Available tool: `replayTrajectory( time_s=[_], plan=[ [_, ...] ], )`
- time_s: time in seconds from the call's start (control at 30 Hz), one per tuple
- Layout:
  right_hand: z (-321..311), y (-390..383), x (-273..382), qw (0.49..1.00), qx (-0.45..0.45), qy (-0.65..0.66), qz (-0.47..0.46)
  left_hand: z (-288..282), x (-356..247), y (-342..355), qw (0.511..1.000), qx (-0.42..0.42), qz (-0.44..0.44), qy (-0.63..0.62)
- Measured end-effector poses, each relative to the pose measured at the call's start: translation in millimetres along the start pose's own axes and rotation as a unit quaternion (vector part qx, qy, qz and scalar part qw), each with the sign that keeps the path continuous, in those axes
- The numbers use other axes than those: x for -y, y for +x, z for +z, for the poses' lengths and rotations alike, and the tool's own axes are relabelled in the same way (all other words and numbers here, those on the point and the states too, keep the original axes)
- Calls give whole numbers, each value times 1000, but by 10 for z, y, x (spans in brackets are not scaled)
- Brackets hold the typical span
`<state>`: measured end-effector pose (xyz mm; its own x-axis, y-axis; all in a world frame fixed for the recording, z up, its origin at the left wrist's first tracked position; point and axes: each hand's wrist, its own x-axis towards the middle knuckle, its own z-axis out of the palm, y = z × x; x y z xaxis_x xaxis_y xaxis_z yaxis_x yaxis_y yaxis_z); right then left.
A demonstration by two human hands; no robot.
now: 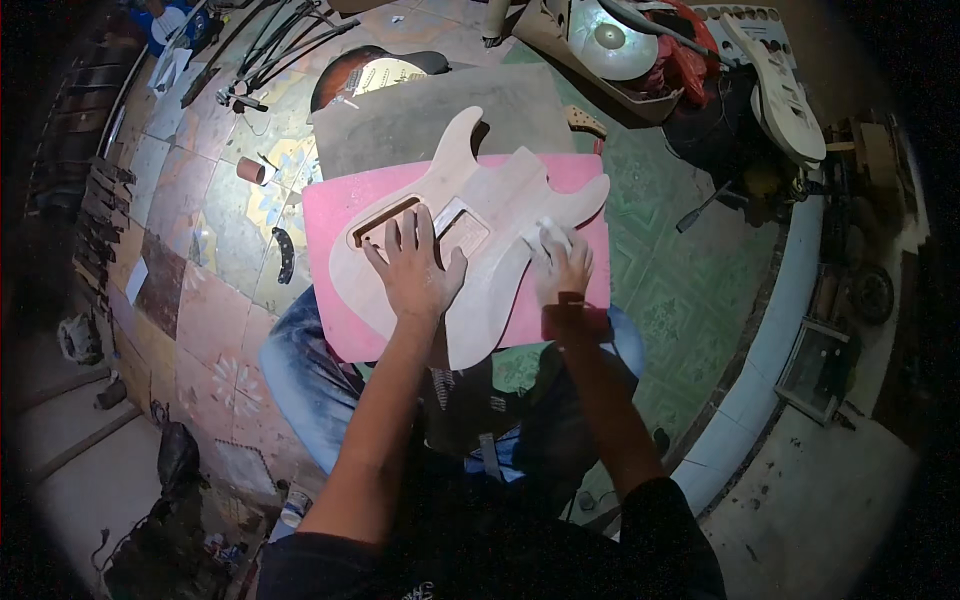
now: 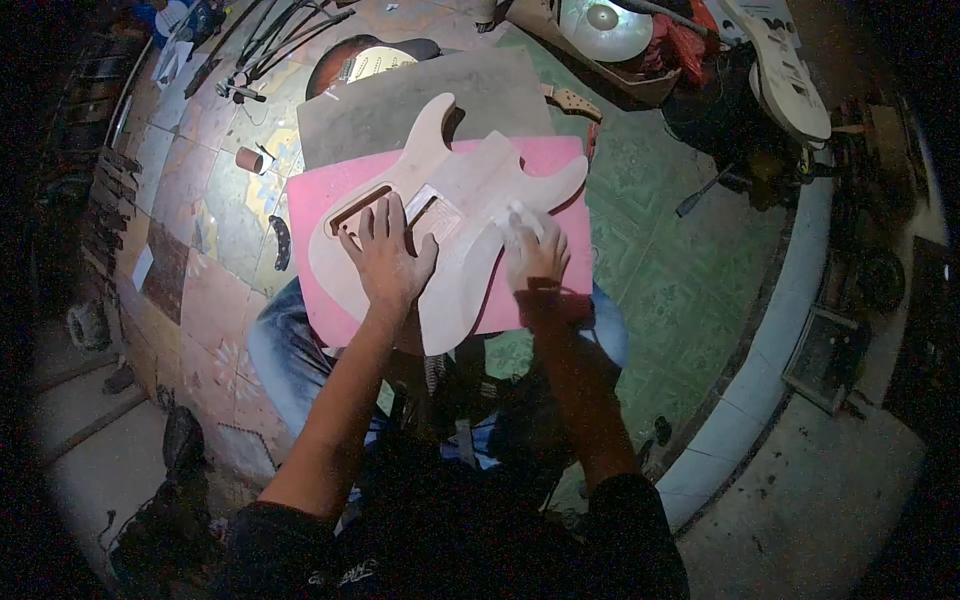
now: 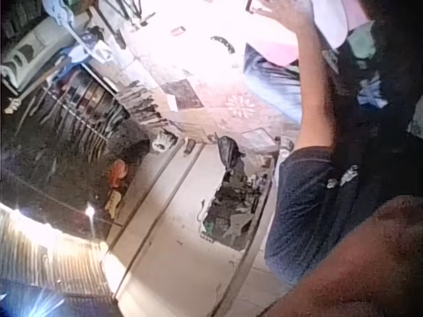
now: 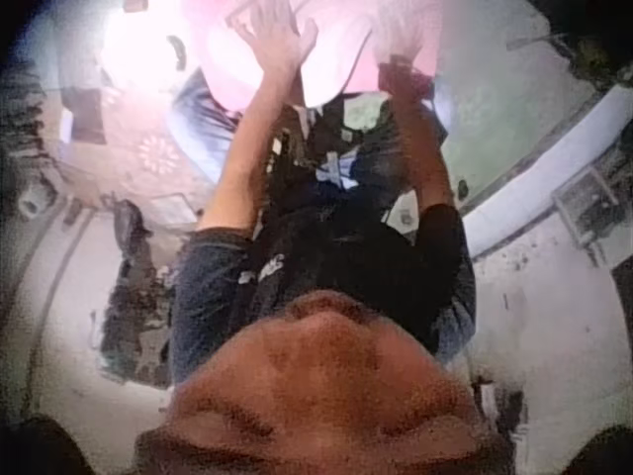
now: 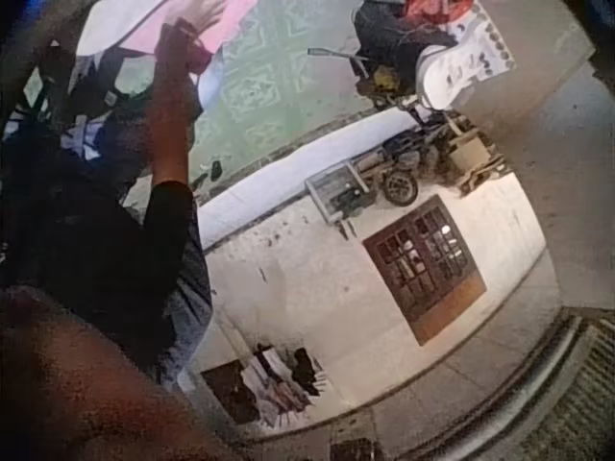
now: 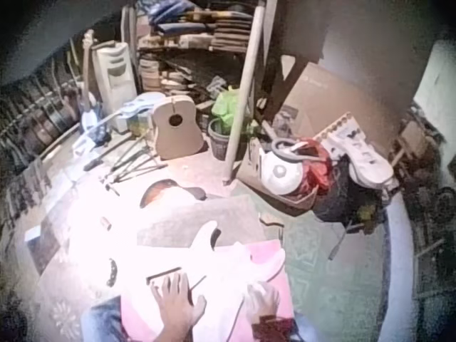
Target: The person sands the edges and flat surfaces of a wooden electric guitar body using a sanding block, turning the body over and around to reach different sections.
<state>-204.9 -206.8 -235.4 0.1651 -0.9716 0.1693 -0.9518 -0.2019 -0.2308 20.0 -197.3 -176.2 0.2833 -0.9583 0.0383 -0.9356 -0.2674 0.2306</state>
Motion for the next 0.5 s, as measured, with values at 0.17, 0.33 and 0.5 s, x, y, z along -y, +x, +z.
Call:
replayTrajectory(
  time_s=[0.17,0.33,0.5],
  plan=[
    [-92,-697,37,787,200,553,185,22,-119,16,1000,6,11,-26],
    [-439,311,156,1000,-7,-18,13,-29,10,13,1000,-12,9,-5],
    [-165,-630,160,890,77,446,61,39,-88,45,1000,-10,12,-14]
  ],
)
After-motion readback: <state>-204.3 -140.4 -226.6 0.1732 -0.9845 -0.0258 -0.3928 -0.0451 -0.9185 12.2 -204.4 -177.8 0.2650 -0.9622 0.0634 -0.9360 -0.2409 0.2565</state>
